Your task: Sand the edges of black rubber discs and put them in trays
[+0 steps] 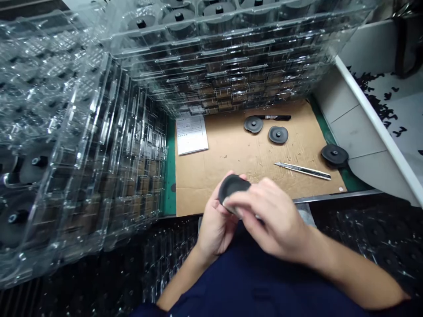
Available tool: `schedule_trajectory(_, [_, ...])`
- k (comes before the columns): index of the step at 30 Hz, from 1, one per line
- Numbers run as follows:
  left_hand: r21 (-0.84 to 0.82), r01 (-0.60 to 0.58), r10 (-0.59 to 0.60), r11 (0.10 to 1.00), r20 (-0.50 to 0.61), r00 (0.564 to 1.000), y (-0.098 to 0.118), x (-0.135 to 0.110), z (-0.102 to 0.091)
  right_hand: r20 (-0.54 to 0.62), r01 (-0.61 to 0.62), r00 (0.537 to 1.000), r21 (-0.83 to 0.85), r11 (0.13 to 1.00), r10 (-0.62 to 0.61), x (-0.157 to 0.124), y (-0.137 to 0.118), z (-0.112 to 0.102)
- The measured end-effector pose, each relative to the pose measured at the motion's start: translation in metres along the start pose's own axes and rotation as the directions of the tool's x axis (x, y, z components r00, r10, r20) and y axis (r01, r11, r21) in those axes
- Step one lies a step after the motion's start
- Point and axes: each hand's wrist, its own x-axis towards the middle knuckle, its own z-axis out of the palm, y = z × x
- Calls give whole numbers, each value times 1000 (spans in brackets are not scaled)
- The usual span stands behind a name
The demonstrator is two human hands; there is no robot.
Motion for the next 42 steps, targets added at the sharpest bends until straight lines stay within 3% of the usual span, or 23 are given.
schedule_trajectory(3, [4,16,-16,1000,15,1000,0,1,9,-132,32,990,-95,995,-45,-1,4,-6])
schedule_trajectory(6, [11,19,-20,1000,51,998,8,2,11,-36,111,993,-47,993,-113,-16,6,-12])
schedule_trajectory(8, [11,24,-25,1000,79,997,12,3,8,-16,33,999,-28,999,-33,-27,10,-16])
schedule_trajectory(10, [-5,31,-31,999,92,995,13,4,5,-74,-103,993,-85,991,97,-30,13,-20])
schedule_trajectory(12, [-16,69,-68,997,80,995,12,5,3,-105,-129,988,-180,975,112,-24,17,-23])
schedule_trajectory(14, [-15,142,-141,990,62,988,10,4,1,-40,21,999,-211,977,-30,-12,21,-26])
schedule_trajectory(16, [3,201,-201,980,49,978,9,2,-3,73,175,983,-115,978,-168,-1,27,-29])
schedule_trajectory(17, [15,214,-215,977,54,975,9,1,-5,112,182,978,-57,982,-175,3,31,-29])
schedule_trajectory(20, [29,220,-222,975,142,965,10,-2,-12,123,9,992,13,1000,-10,3,38,-29])
schedule_trajectory(23, [-1,236,-230,972,216,949,10,-3,-15,15,-157,988,101,982,156,-7,42,-25])
schedule_trajectory(26, [-64,302,-284,951,207,936,10,-4,-13,-79,-375,916,175,910,393,-19,46,-22])
schedule_trajectory(30, [-151,343,-309,927,212,927,11,-4,-11,-54,-577,797,228,784,602,-39,57,-20])
schedule_trajectory(35, [-168,378,-328,911,262,907,11,-1,-15,39,-686,707,281,671,706,-60,67,-11])
schedule_trajectory(38, [-168,387,-337,907,261,905,10,-1,-16,79,-697,707,247,674,702,-60,67,-6])
schedule_trajectory(42, [-190,345,-301,919,225,927,11,-2,-13,39,-667,737,201,717,675,-54,65,-8])
